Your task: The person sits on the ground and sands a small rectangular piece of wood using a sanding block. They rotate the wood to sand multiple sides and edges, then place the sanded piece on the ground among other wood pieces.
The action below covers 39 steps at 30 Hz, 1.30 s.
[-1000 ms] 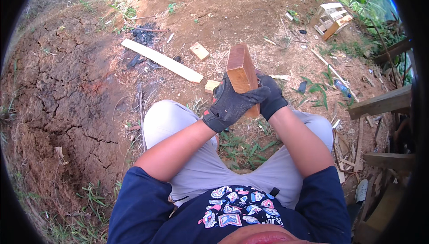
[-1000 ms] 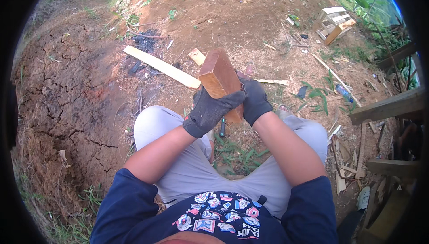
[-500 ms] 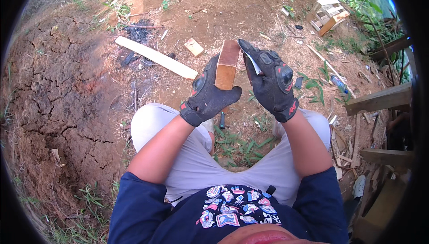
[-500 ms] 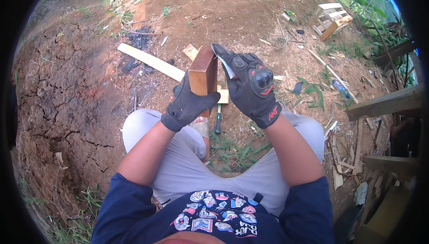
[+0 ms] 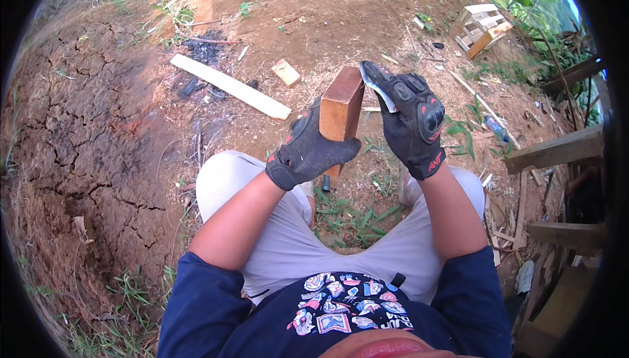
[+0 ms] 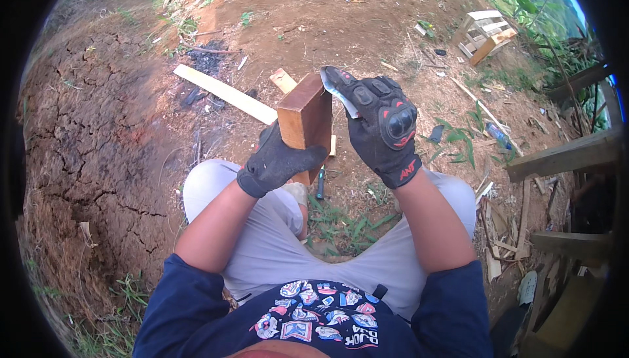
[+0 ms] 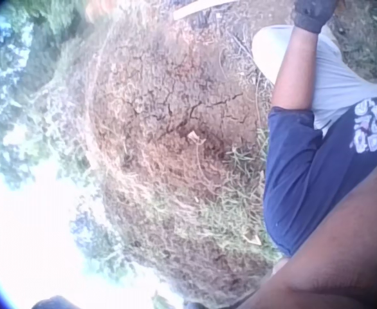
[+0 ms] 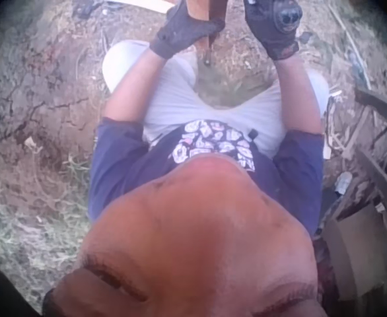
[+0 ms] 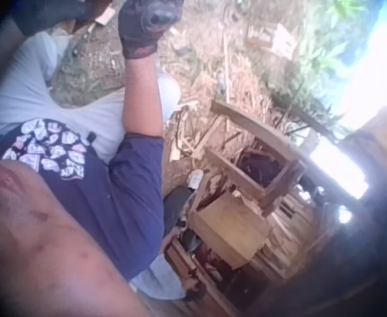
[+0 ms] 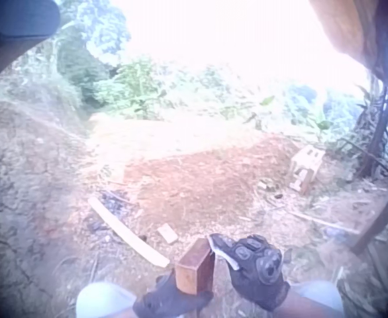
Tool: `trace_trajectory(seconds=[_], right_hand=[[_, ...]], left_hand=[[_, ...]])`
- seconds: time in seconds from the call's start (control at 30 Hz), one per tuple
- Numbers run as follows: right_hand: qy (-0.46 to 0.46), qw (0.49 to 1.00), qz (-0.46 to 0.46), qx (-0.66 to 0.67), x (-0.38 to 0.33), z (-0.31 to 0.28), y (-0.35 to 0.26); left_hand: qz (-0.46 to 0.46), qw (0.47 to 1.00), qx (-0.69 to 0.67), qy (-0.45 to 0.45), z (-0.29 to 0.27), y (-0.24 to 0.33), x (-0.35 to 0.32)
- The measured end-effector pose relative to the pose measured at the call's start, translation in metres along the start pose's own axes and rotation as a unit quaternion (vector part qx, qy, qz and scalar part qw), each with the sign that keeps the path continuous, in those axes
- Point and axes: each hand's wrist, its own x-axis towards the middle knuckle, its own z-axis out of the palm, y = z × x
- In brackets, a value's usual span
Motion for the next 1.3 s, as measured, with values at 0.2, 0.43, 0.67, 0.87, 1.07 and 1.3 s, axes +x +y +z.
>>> trace_trajectory(seconds=[0.2,0.43,0.67,0.87,1.07,1.3], right_hand=[[0.004,0.998,-0.062,0.01,-0.004,-0.015,-0.02],[-0.014,0.998,-0.055,0.029,0.001,-0.019,-0.034],[-0.043,0.996,-0.052,0.051,0.002,-0.017,-0.028],[-0.035,0.996,-0.067,0.04,0.002,-0.017,-0.035],[-0.029,0.998,-0.044,0.036,-0.006,-0.003,-0.025],[-0.024,0.997,-0.042,0.058,-0.009,-0.001,-0.029]], left_hand=[[0.01,0.999,-0.043,-0.002,0.004,-0.005,0.008],[0.002,0.999,-0.031,-0.021,0.002,-0.015,0.004],[0.054,0.998,-0.027,0.023,0.003,-0.004,0.007],[0.012,0.999,-0.033,0.001,0.001,-0.016,0.007],[-0.017,0.999,0.03,0.016,0.004,-0.016,0.008],[-0.031,0.999,0.039,-0.016,0.0,-0.015,0.006]])
